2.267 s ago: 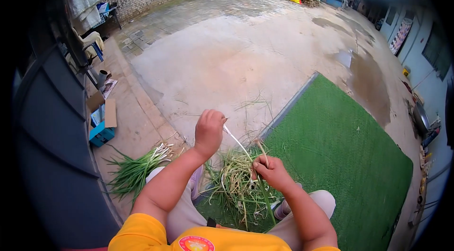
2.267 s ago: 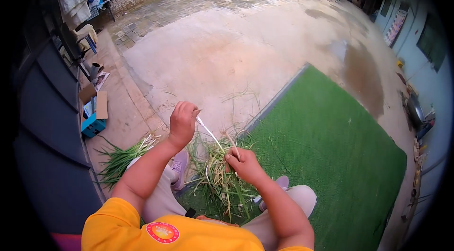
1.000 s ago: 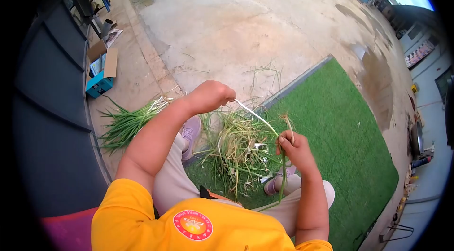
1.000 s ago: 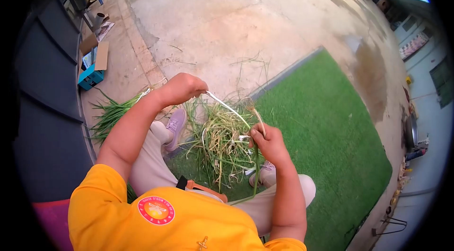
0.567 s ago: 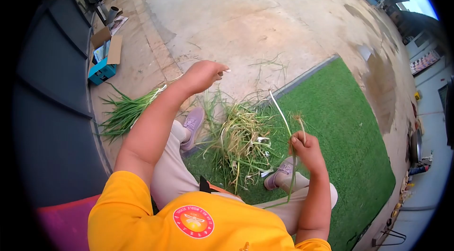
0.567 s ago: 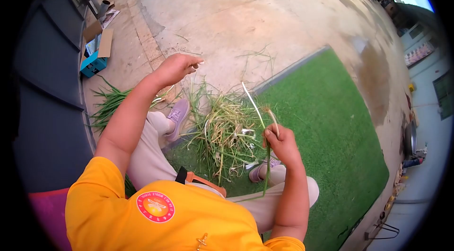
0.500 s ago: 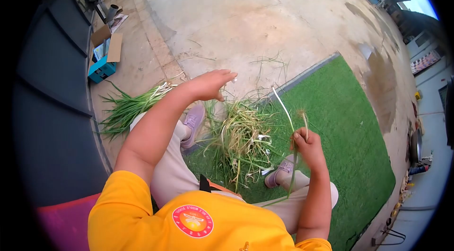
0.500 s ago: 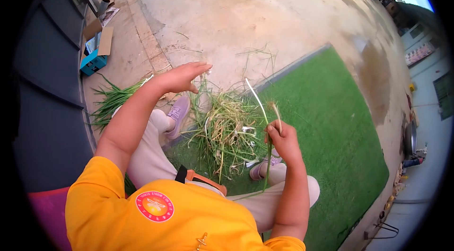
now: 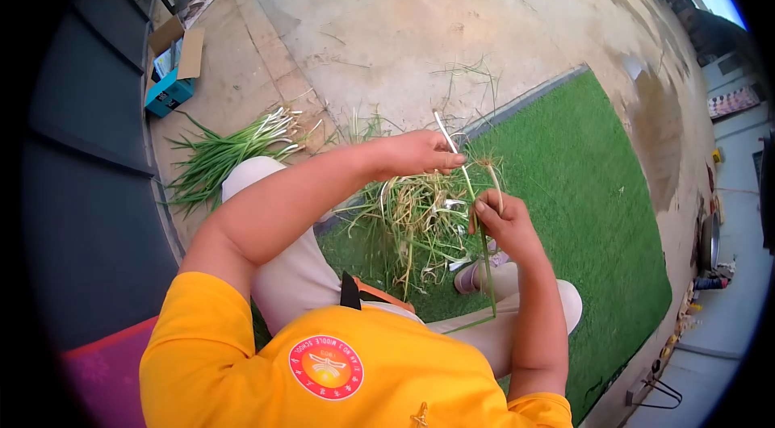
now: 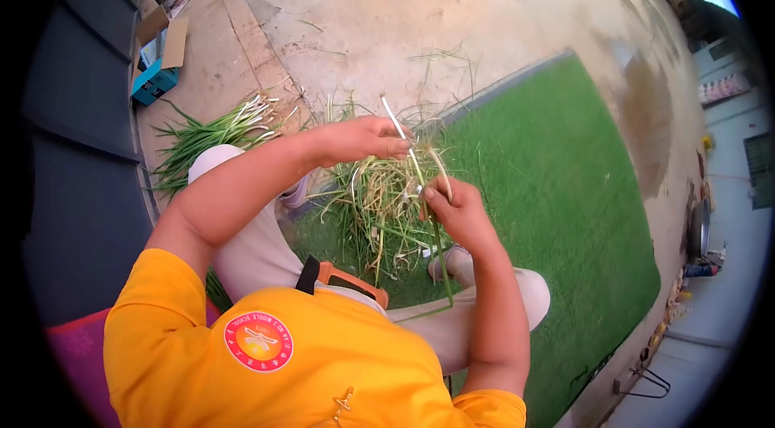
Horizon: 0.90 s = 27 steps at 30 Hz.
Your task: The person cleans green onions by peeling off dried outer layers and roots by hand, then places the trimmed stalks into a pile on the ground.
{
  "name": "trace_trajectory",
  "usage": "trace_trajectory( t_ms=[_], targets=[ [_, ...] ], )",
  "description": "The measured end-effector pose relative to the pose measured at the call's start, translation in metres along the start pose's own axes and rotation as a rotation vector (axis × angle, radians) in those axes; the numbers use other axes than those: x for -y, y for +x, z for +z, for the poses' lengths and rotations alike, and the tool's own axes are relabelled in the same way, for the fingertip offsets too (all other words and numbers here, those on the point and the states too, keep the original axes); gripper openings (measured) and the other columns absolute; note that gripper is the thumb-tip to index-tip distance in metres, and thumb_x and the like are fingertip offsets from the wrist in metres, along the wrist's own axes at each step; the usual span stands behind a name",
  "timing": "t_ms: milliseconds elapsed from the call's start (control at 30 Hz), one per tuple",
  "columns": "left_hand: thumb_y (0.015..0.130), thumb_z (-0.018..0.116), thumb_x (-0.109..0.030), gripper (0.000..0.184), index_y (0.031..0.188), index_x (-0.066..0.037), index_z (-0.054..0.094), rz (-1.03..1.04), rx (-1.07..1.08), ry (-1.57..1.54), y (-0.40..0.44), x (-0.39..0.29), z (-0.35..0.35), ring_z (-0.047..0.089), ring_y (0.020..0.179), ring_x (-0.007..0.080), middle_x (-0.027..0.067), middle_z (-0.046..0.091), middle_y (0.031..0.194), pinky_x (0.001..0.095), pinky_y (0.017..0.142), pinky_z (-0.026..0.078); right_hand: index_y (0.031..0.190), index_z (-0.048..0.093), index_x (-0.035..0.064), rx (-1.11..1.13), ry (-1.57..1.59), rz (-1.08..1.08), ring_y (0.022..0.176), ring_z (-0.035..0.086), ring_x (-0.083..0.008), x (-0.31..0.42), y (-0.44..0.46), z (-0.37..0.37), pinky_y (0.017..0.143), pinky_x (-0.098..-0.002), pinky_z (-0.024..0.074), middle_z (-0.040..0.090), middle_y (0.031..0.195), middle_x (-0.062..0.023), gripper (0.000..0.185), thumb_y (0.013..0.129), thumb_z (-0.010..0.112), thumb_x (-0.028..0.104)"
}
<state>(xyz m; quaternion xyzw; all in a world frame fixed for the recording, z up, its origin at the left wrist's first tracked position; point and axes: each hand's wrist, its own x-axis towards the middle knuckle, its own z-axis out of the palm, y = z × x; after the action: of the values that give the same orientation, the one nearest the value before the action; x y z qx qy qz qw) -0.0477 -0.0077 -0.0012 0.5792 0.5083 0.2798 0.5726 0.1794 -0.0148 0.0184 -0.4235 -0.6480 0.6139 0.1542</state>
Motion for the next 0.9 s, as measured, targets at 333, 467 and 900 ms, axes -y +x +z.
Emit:
trace_trajectory(
  t_ms=[333,467,900],
  targets=[
    [0.089,0.043,-0.019,0.027,0.096,0.003,0.057,-0.189,0.072,-0.588,-0.001,-0.014,0.004,0.062,0.083,0.0196,0.0111,0.062,0.089,0.0327,0.077,0.048,0.085,0.053,0.0086,0.17,0.378,0.13,0.042,0.029,-0.0036,-0.005,0.018,0.019,0.04,-0.0169,0.0236,0.059,0.066,-0.006,0.021,0.092,0.04,0.024],
    [0.088,0.047,-0.016,0.026,0.101,0.004,0.057,-0.201,0.119,-0.566,-0.003,-0.009,0.011,0.059,0.09,0.02,0.0128,0.061,0.094,0.0337,0.082,0.047,0.088,0.054,0.007,0.181,0.397,0.17,0.044,0.035,-0.0043,-0.013,0.02,0.019,0.042,-0.0171,0.0269,0.06,0.066,-0.0063,0.021,0.092,0.041,0.023],
    [0.093,0.039,-0.021,0.022,0.086,-0.003,0.049,0.097,-0.143,-0.889,0.006,-0.028,0.001,0.061,0.081,0.0233,0.016,0.062,0.09,0.0361,0.077,0.049,0.084,0.055,0.0063,0.054,-0.073,0.075,0.055,0.045,-0.0046,-0.009,0.021,0.022,0.047,-0.0197,0.0338,0.058,0.066,0.0007,0.01,0.086,0.051,0.015]
  ],
)
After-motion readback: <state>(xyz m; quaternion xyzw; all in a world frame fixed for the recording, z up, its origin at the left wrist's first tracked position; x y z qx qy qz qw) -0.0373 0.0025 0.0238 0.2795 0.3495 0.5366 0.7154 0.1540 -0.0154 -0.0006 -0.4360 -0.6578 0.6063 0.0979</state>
